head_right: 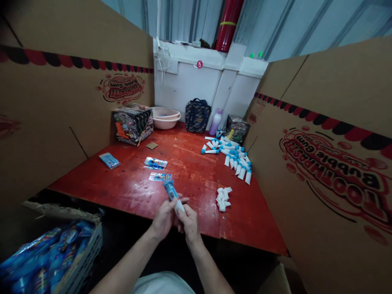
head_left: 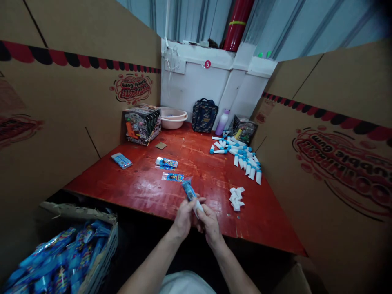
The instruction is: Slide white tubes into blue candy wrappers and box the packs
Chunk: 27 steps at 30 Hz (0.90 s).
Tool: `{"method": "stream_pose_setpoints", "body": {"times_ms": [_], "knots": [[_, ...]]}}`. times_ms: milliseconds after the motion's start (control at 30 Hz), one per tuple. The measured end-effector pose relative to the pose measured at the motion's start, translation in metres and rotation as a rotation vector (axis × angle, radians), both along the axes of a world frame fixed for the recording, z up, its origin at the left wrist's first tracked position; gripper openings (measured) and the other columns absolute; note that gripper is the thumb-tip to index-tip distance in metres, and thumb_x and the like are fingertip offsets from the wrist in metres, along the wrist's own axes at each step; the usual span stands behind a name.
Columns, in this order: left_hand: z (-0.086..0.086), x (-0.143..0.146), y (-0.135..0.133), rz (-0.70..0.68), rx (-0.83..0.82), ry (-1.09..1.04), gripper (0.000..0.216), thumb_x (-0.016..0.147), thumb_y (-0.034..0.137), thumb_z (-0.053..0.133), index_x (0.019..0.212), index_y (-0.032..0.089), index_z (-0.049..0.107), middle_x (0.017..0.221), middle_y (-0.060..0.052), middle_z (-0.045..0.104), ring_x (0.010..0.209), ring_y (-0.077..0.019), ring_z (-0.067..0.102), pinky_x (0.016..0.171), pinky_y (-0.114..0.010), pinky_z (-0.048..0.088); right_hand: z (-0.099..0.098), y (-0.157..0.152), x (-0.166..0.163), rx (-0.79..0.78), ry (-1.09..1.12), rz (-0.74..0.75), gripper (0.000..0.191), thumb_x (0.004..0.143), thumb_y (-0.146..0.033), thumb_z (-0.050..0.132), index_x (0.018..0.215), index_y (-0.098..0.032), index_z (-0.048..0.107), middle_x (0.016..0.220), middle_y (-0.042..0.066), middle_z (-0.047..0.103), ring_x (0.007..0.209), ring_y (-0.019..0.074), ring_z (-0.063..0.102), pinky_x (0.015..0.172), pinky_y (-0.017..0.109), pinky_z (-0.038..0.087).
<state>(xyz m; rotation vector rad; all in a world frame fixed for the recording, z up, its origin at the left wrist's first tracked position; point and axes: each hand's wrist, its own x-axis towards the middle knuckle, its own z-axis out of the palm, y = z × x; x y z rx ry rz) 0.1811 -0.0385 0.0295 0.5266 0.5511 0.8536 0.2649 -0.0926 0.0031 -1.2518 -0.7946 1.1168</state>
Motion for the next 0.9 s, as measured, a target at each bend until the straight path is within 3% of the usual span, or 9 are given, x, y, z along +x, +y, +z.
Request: {"method": "stream_pose_setpoints", "body": {"times_ms": [100, 200, 367, 467, 567, 667, 900], "knots": [[0.006, -0.009, 0.017, 0.076, -0.1, -0.153, 0.02, 0.076, 0.025, 0.065, 0.093, 0.016, 0.06, 0.075, -0.006, 0.069, 0.068, -0.02, 0.064, 0.067, -0.032, 0.05, 0.002, -0.002, 0.007, -0.034, -0.06, 0.119, 0.04, 0.073, -0.055, 0.063, 0.067, -0.017, 0.053, 0.049, -0.003, 0.057, 0.032, 0.0054, 0.041, 0.032, 0.016, 0.026], [0.009, -0.015, 0.023, 0.128, -0.18, -0.214, 0.012, 0.076, 0.022, 0.064, 0.085, 0.016, 0.059, 0.069, -0.004, 0.065, 0.066, -0.0199, 0.063, 0.071, -0.035, 0.05, -0.002, -0.006, 0.007, -0.029, -0.066, 0.11, 0.036, 0.074, -0.052, 0.063, 0.07, -0.017, 0.055, 0.054, -0.002, 0.06, 0.035, 0.0061, 0.045, 0.036, 0.017, 0.031], [0.007, -0.01, 0.007, 0.147, -0.119, -0.241, 0.015, 0.075, 0.026, 0.067, 0.083, 0.017, 0.058, 0.07, -0.002, 0.061, 0.065, -0.016, 0.061, 0.067, -0.029, 0.049, -0.014, -0.007, 0.0, -0.008, -0.154, -0.01, 0.038, 0.076, -0.053, 0.06, 0.064, -0.017, 0.054, 0.048, -0.004, 0.054, 0.034, 0.0054, 0.04, 0.034, 0.017, 0.025], [0.004, -0.007, -0.003, 0.163, -0.143, -0.133, 0.017, 0.073, 0.025, 0.069, 0.08, 0.015, 0.057, 0.067, -0.001, 0.06, 0.056, -0.0117, 0.056, 0.054, -0.022, 0.044, -0.012, -0.003, -0.003, 0.01, -0.207, -0.029, 0.037, 0.077, -0.052, 0.059, 0.069, -0.017, 0.058, 0.046, -0.005, 0.05, 0.035, 0.0056, 0.038, 0.035, 0.018, 0.027], [0.0, -0.01, -0.002, 0.137, -0.204, -0.104, 0.018, 0.073, 0.028, 0.067, 0.08, 0.016, 0.057, 0.068, -0.003, 0.062, 0.054, -0.0127, 0.056, 0.046, -0.021, 0.04, -0.003, 0.001, -0.005, 0.018, -0.23, 0.051, 0.035, 0.077, -0.052, 0.059, 0.074, -0.018, 0.06, 0.049, -0.005, 0.052, 0.037, 0.0066, 0.042, 0.036, 0.019, 0.031], [-0.003, -0.019, 0.005, 0.086, -0.229, -0.18, 0.016, 0.077, 0.031, 0.063, 0.081, 0.017, 0.056, 0.073, -0.007, 0.067, 0.061, -0.0183, 0.062, 0.052, -0.026, 0.046, 0.002, 0.007, -0.006, 0.02, -0.212, 0.155, 0.035, 0.075, -0.053, 0.062, 0.072, -0.018, 0.059, 0.053, -0.004, 0.057, 0.039, 0.0074, 0.045, 0.039, 0.019, 0.034], [-0.011, -0.037, 0.009, -0.001, -0.299, -0.185, 0.025, 0.081, 0.038, 0.058, 0.073, 0.015, 0.059, 0.074, -0.011, 0.069, 0.049, -0.0156, 0.057, 0.041, -0.024, 0.041, 0.0, 0.022, -0.015, -0.011, -0.243, 0.252, 0.045, 0.074, -0.06, 0.058, 0.06, -0.017, 0.06, 0.042, -0.004, 0.049, 0.033, 0.0069, 0.039, 0.035, 0.02, 0.027]]}}
